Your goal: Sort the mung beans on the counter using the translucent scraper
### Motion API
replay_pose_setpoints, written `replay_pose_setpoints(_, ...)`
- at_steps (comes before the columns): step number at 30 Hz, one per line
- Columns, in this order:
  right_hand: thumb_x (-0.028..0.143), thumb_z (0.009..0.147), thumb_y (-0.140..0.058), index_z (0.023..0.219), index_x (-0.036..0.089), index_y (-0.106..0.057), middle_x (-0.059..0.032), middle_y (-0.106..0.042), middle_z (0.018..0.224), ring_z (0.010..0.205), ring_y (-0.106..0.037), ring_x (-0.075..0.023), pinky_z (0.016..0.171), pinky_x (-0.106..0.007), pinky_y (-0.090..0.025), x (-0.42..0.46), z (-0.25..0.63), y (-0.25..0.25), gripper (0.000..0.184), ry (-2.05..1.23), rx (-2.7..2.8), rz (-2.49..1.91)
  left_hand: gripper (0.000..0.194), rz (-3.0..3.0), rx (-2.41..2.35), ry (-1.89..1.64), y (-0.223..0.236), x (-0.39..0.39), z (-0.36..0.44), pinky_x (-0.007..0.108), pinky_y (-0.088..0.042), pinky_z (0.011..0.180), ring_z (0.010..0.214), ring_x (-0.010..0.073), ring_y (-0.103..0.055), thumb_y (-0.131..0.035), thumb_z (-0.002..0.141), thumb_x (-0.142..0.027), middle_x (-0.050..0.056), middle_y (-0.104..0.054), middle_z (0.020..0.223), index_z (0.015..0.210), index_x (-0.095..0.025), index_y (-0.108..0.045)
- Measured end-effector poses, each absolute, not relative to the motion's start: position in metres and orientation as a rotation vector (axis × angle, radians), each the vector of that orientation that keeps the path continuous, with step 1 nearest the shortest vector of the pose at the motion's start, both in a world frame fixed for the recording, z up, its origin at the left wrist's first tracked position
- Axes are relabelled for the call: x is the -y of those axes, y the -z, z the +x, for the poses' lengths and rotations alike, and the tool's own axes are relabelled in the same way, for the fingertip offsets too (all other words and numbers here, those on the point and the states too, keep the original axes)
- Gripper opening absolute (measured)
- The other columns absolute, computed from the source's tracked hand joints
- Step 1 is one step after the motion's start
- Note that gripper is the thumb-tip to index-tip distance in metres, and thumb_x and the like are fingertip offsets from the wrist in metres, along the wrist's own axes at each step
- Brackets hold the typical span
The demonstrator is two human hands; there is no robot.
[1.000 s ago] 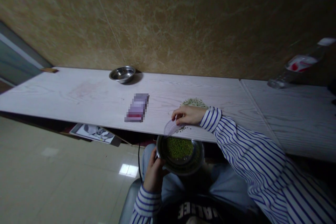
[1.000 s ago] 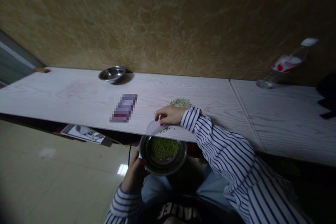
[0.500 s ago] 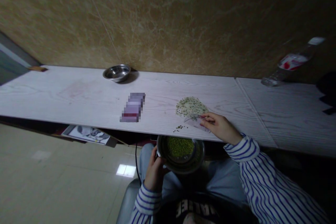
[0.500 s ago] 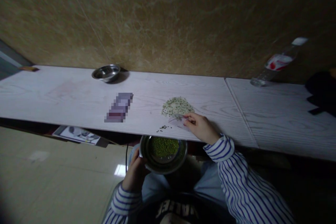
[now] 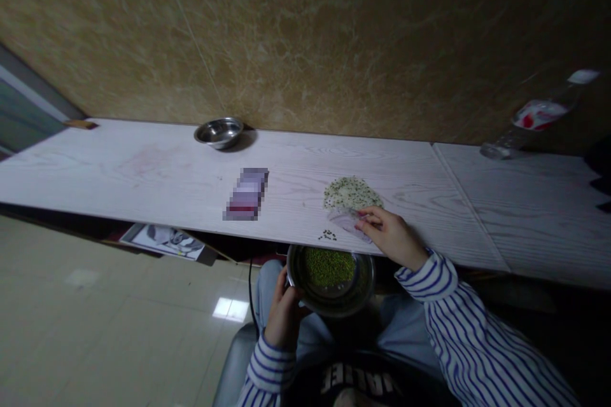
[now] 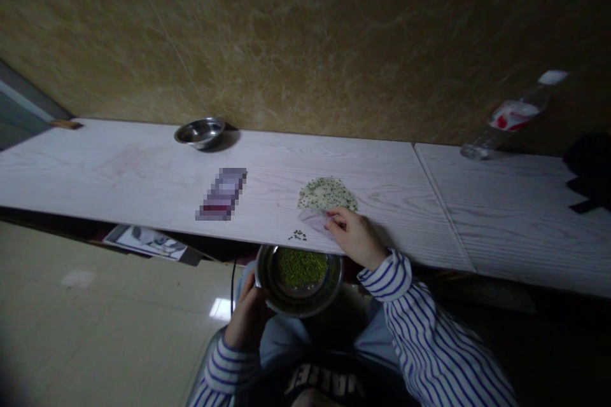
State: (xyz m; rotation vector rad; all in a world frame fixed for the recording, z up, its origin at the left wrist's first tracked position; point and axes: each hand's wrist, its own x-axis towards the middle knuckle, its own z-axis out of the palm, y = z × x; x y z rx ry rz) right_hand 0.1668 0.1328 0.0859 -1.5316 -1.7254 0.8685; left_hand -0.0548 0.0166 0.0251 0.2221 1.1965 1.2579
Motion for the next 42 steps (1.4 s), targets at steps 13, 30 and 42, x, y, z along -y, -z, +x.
replay_pose_setpoints(13,0.023,0.083,-0.063,0.100,0.022,-0.070,-0.0057,-0.080,0.087,0.077,-0.074,-0.0213,0.071,-0.033,-0.056,-0.140,0.160,-0.083,0.018,-0.815,1.762,-1.548,0.070,0.189,-1.206,-1.282,-0.020,-0.014,-0.061,0.033,-0.053,0.065,0.071,0.0176,-0.058,-0.068,0.059,-0.018,0.003,-0.069,0.096,0.127,-0.026,-0.057)
replay_pose_setpoints(30,0.021,0.085,-0.063,0.104,0.021,-0.073,-0.0073,-0.080,0.095,0.085,-0.075,-0.0214,0.080,-0.034,-0.056,-0.132,0.147,-0.092,0.021,-0.987,1.926,-1.443,0.069,0.252,-1.212,-1.289,-0.016,-0.012,-0.059,0.036,-0.055,0.067,0.079,0.0228,-0.063,-0.072,0.063,-0.026,0.002,-0.067,0.089,0.130,-0.027,-0.057)
replay_pose_setpoints(42,0.022,0.086,-0.065,0.105,0.021,-0.075,-0.0076,-0.080,0.095,0.087,-0.075,-0.0219,0.078,-0.034,-0.058,-0.122,0.159,-0.097,0.022,-0.915,1.907,-1.423,0.069,0.225,-1.243,-1.278,-0.009,-0.009,-0.060,0.025,-0.046,0.054,0.065,0.0166,-0.059,-0.075,0.060,-0.023,0.001,-0.070,0.085,0.128,-0.026,-0.059)
